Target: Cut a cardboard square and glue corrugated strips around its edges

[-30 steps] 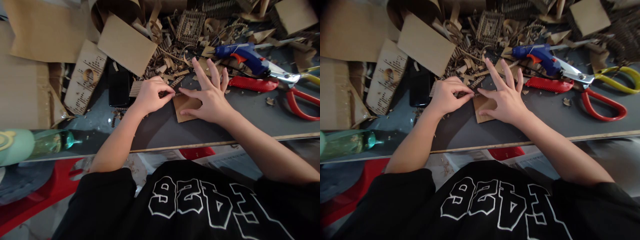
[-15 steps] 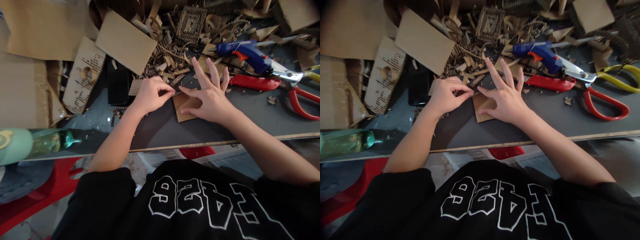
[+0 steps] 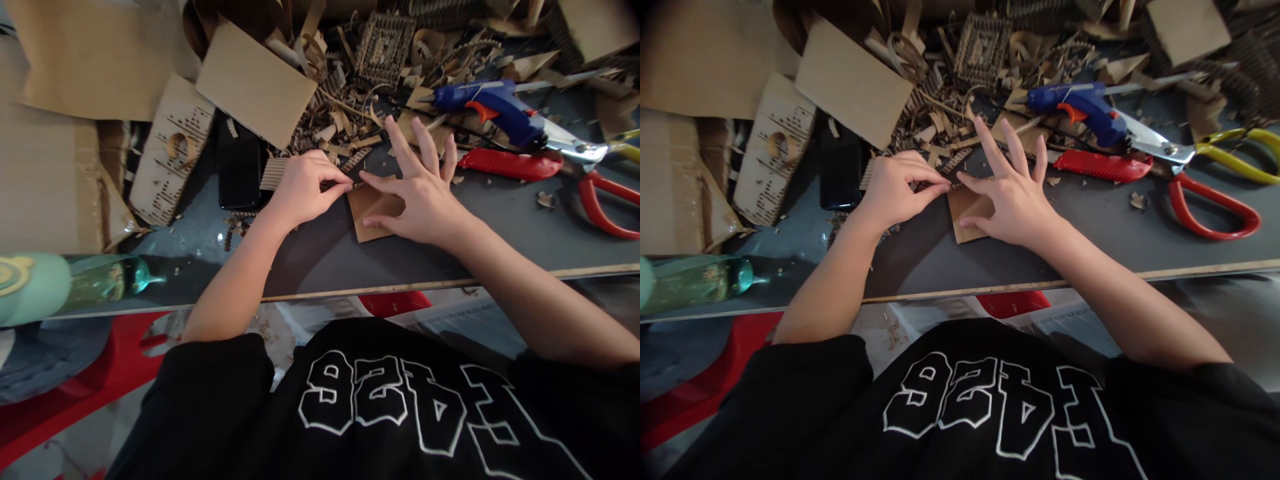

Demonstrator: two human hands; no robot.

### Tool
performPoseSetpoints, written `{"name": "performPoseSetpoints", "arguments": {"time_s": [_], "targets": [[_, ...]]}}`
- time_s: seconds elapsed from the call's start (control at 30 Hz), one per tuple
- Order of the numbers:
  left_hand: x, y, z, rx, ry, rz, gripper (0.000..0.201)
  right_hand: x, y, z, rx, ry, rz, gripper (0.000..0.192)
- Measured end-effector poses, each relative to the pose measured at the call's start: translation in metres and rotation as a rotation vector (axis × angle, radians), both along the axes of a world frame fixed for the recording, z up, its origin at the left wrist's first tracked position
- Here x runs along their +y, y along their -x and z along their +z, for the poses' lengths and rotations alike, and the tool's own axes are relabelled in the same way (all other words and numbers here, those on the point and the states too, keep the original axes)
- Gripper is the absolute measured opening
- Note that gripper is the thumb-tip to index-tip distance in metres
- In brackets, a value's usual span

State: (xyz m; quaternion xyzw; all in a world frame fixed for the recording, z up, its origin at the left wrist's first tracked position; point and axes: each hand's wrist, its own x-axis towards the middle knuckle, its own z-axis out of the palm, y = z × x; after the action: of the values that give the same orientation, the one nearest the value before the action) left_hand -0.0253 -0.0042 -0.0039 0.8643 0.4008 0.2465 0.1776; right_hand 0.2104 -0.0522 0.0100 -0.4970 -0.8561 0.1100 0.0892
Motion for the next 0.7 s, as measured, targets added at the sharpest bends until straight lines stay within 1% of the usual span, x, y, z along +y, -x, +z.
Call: {"name": "performPoseSetpoints", "arguments": {"time_s": [0.17, 0.3, 0.37, 0.4, 0.47, 0.53, 0.6, 0.7], "targets": [[-0.001, -0.001, 0.001, -0.005, 0.003, 0.014, 0.016, -0.001, 0.0, 0.007, -0.024, -0.011, -0.008, 0.07], [-0.003, -0.002, 0.002, -0.031, 0.041, 0.039, 0.021, -0.004, 0.0, 0.026, -0.033, -0.067, -0.03, 0.069], [-0.005, -0.003, 0.003, -0.061, 0.069, 0.043, 0.03, -0.01, 0.002, 0.035, -0.02, -0.066, -0.092, 0.063], [-0.006, -0.003, 0.005, -0.083, 0.083, 0.044, 0.035, -0.015, 0.005, 0.039, -0.021, -0.05, -0.136, 0.064], [-0.008, -0.003, 0.007, -0.144, 0.102, 0.051, 0.045, -0.025, 0.01, 0.043, -0.051, -0.013, -0.226, 0.074], [-0.009, -0.002, 0.009, -0.223, 0.105, 0.059, 0.048, -0.033, 0.016, 0.043, -0.107, 0.003, -0.261, 0.081], [-0.007, -0.002, 0.008, -0.275, 0.097, 0.034, 0.044, -0.035, 0.018, 0.04, -0.156, 0.019, -0.217, 0.079], [-0.002, -0.001, 0.002, -0.273, 0.092, -0.065, 0.029, -0.03, 0.014, 0.037, -0.178, 0.068, -0.083, 0.069]]}}
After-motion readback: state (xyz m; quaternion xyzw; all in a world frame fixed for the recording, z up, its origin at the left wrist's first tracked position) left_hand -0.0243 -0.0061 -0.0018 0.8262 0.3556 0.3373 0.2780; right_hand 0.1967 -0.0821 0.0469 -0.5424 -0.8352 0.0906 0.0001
